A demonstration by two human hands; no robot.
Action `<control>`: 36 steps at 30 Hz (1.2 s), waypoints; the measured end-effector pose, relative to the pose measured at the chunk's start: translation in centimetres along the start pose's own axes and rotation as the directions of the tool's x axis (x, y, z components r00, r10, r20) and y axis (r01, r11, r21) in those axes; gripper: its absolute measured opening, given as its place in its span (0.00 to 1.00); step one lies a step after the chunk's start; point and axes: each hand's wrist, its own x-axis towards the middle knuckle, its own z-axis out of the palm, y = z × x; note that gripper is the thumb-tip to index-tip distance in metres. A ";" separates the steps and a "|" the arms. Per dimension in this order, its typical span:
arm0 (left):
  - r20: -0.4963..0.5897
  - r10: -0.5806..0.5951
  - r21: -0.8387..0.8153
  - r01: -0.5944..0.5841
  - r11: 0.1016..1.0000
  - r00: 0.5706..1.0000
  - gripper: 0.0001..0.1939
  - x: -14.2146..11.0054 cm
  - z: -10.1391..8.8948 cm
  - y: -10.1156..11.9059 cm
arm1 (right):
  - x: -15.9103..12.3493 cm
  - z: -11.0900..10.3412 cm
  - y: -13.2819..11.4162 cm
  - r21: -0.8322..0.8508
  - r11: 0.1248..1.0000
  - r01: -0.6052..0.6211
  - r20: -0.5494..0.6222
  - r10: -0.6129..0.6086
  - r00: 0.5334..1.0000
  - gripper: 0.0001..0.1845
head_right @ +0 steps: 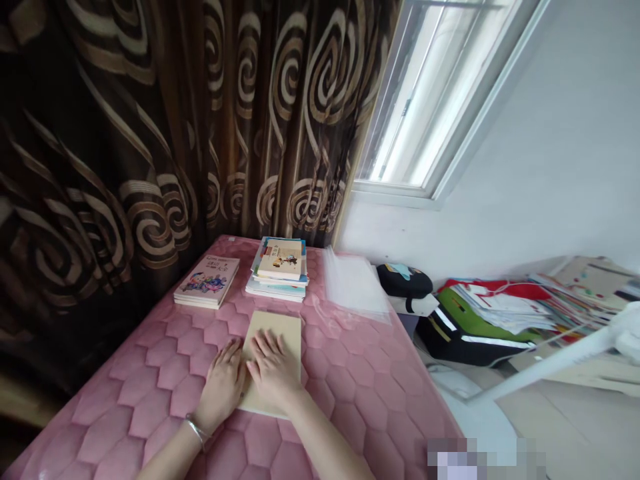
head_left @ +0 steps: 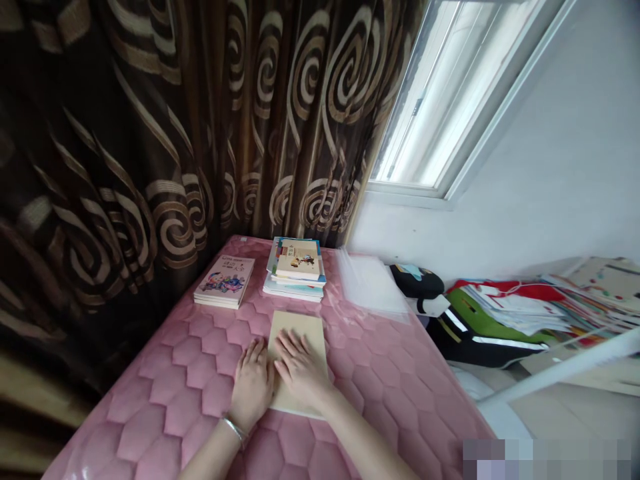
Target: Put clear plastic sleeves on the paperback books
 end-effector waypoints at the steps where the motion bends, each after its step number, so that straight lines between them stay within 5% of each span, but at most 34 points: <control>1: -0.009 -0.002 0.001 0.002 1.000 1.000 0.19 0.1 -0.1 0.0 | 0.8 -0.1 0.2 -0.004 1.000 0.017 -0.006 -0.017 1.000 0.29; 5: -0.032 -0.034 0.015 0.035 0.999 0.999 0.19 0.2 -0.2 0.3 | 4.0 -0.6 0.8 0.004 1.000 -0.008 -0.010 0.009 1.000 0.28; 13: -0.017 -0.045 0.039 0.046 0.998 0.999 0.21 0.1 -0.3 0.4 | 7.3 -0.5 0.0 0.021 0.965 -0.263 -0.006 0.263 0.965 0.33; 19: 0.008 -0.070 0.002 0.070 0.998 0.998 0.20 0.3 -0.8 0.4 | 4.7 -0.2 1.5 0.005 0.984 -0.177 -0.034 0.177 0.984 0.37; 26: 0.006 -0.081 -0.015 0.081 0.997 0.997 0.19 0.3 -0.8 0.5 | 2.1 -1.8 5.8 -0.012 0.915 -0.404 0.040 0.404 0.914 0.39; 36: -0.018 -0.076 -0.002 0.076 0.997 0.997 0.18 0.3 -0.7 0.5 | -0.4 -0.1 1.2 -0.027 0.939 -0.343 -0.012 0.343 0.939 0.39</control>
